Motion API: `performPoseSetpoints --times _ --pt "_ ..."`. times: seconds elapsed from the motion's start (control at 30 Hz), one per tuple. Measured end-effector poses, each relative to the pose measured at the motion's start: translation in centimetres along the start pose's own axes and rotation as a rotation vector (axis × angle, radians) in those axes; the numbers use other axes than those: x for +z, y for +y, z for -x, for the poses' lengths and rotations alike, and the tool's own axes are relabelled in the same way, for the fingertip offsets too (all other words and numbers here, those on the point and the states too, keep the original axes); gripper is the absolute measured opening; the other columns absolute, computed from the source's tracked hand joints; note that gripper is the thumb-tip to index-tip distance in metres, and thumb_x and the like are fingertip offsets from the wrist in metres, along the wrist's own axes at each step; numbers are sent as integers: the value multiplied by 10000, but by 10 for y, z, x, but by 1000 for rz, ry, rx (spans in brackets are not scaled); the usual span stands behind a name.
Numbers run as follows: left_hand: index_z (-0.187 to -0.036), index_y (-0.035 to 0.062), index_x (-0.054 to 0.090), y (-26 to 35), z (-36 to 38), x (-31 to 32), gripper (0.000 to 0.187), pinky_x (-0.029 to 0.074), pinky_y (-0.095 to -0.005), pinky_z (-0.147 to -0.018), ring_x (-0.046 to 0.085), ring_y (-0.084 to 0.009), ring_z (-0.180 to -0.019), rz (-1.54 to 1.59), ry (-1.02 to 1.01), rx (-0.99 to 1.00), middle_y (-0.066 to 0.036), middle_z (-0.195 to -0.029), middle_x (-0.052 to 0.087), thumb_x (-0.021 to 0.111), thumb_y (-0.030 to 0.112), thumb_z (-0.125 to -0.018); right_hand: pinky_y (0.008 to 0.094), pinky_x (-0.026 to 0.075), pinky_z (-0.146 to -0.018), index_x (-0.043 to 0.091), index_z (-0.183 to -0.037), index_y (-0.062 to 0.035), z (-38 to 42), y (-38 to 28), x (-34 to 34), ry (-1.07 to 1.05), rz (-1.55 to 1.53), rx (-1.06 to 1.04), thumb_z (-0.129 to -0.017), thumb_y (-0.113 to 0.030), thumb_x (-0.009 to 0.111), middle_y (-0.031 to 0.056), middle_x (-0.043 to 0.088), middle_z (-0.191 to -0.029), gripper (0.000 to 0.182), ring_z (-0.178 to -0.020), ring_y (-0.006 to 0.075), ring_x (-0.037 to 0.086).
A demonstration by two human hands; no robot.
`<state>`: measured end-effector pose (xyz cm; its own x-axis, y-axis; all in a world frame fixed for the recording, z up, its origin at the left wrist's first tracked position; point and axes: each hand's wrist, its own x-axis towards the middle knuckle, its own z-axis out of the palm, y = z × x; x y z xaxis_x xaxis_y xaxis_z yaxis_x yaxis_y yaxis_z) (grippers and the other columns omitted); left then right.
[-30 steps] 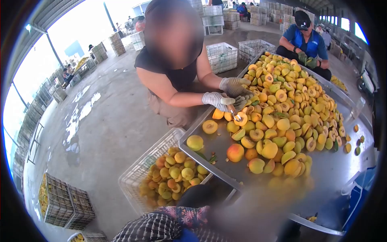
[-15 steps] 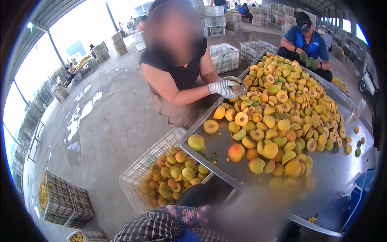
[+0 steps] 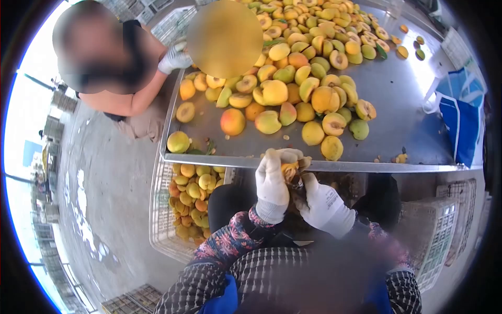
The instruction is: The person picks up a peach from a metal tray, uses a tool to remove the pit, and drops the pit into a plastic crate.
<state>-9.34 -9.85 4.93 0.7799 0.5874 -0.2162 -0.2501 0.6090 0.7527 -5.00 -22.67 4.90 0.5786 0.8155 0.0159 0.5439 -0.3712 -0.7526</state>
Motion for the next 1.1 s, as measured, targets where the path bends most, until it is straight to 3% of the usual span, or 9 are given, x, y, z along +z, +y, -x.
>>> performPoseSetpoints --times 0.13,0.23,0.37,0.47,0.6,0.67,0.87,1.0,1.1 --pt "-938 -8 568 -3 3 4 462 549 -429 -877 659 -279 -893 31 25 9 -154 -1013 622 441 427 -1030 504 501 -620 439 -1177 6 -3 0 -2 -29 126 71 -891 -203 610 248 642 -819 394 -739 443 631" --pt "-954 -5 563 -6 2 0 455 549 -434 -877 655 -283 -910 16 1 34 -150 -1015 618 440 426 -1031 468 495 -580 405 -1258 29 1 6 6 93 -232 -86 -890 -160 620 211 649 -766 467 -686 406 644" --pt "-962 -3 555 -3 1 2 457 550 -439 -873 651 -290 -919 -39 -24 -30 -148 -999 618 419 427 -1037 461 507 -678 357 -1323 43 0 -2 -11 -117 55 114 -898 -113 598 257 644 -865 512 -811 426 643" --pt "-978 3 545 3 -1 7 463 552 -448 -867 647 -310 -946 -29 12 -102 -149 -1022 610 411 443 -1035 470 502 -695 370 -1307 39 5 -2 -8 -99 -106 119 -904 -126 602 264 641 -898 494 -832 431 638" --pt "-1010 9 523 -5 2 3 467 537 -482 -903 634 -337 -1000 21 -69 71 -160 -1088 582 418 464 -1027 489 490 -609 389 -1269 27 4 0 1 93 -318 -69 -912 -152 611 244 647 -919 457 -780 424 640" --pt "-1039 10 507 -7 5 9 470 524 -498 -927 628 -344 -1013 50 -91 149 -162 -1120 566 418 471 -1024 495 493 -599 406 -1249 13 6 -3 -4 114 -234 -53 -916 -180 612 254 633 -838 436 -746 441 633" --pt "-1166 7 478 -1 4 15 500 500 -506 -968 611 -330 -1044 105 -12 71 -147 -1139 558 423 481 -1019 482 493 -554 400 -1284 13 0 -3 -4 185 -68 -72 -911 -207 619 230 617 -715 485 -654 428 625" --pt "-1175 9 488 4 5 20 421 475 -513 -998 601 -322 -1069 139 -18 47 -140 -1118 570 426 399 -1027 481 486 -529 417 -1257 23 1 -6 1 219 -115 -41 -913 -201 613 216 613 -682 455 -614 414 621" --pt "-1159 16 503 2 1 11 340 459 -514 -1011 599 -322 -1070 165 -143 28 -137 -1108 583 419 318 -1026 469 472 -558 357 -1313 59 3 -5 0 140 -150 -37 -923 -140 591 228 629 -802 497 -660 418 620"
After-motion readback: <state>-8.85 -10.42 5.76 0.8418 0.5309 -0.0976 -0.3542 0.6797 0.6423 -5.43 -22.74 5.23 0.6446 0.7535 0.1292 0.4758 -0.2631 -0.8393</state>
